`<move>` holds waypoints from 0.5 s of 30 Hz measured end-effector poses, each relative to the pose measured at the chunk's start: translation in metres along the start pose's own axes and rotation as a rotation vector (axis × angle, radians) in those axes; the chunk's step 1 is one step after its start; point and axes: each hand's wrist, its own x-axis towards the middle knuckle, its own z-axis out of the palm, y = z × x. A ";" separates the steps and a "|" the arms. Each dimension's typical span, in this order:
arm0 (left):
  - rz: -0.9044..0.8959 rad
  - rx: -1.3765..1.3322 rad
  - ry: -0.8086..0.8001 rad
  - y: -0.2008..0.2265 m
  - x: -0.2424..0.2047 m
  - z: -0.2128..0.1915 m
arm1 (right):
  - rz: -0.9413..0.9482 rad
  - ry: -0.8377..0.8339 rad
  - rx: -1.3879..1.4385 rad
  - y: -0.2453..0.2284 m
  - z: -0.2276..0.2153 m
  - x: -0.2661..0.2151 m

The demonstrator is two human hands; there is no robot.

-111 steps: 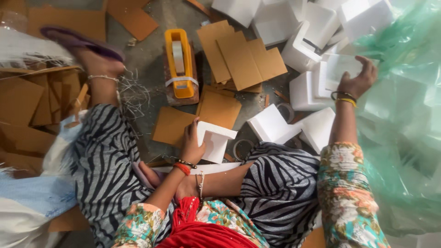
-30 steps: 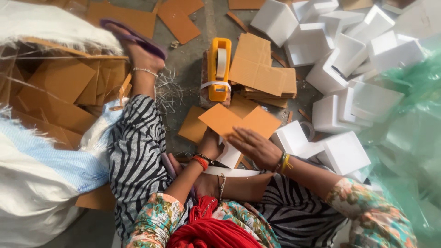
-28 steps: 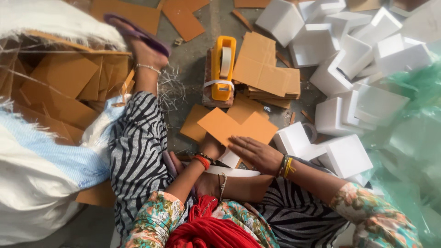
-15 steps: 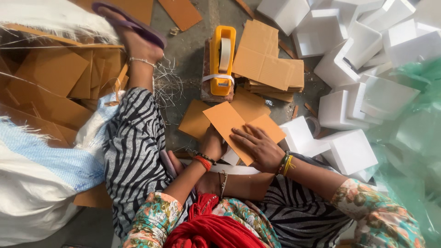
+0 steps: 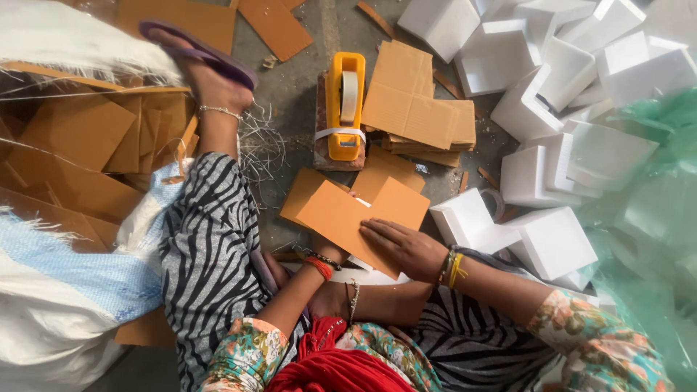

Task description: The person sits on the floor and assembles small boxes by inserting white foam inserts into brown cardboard shells and sealing them with tape. The person repeatedly picks up foam pieces, places them into cardboard pieces, and uses a tape dispenser to seal the boxes.

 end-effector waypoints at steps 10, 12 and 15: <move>0.251 0.132 0.018 -0.029 0.003 0.015 | 0.066 -0.055 0.079 0.000 -0.005 0.000; 0.228 0.082 0.021 -0.029 -0.002 0.002 | 0.016 0.050 0.002 -0.011 0.002 -0.005; 0.021 -0.279 0.018 -0.008 -0.009 -0.011 | -0.113 0.045 0.171 -0.014 0.008 -0.019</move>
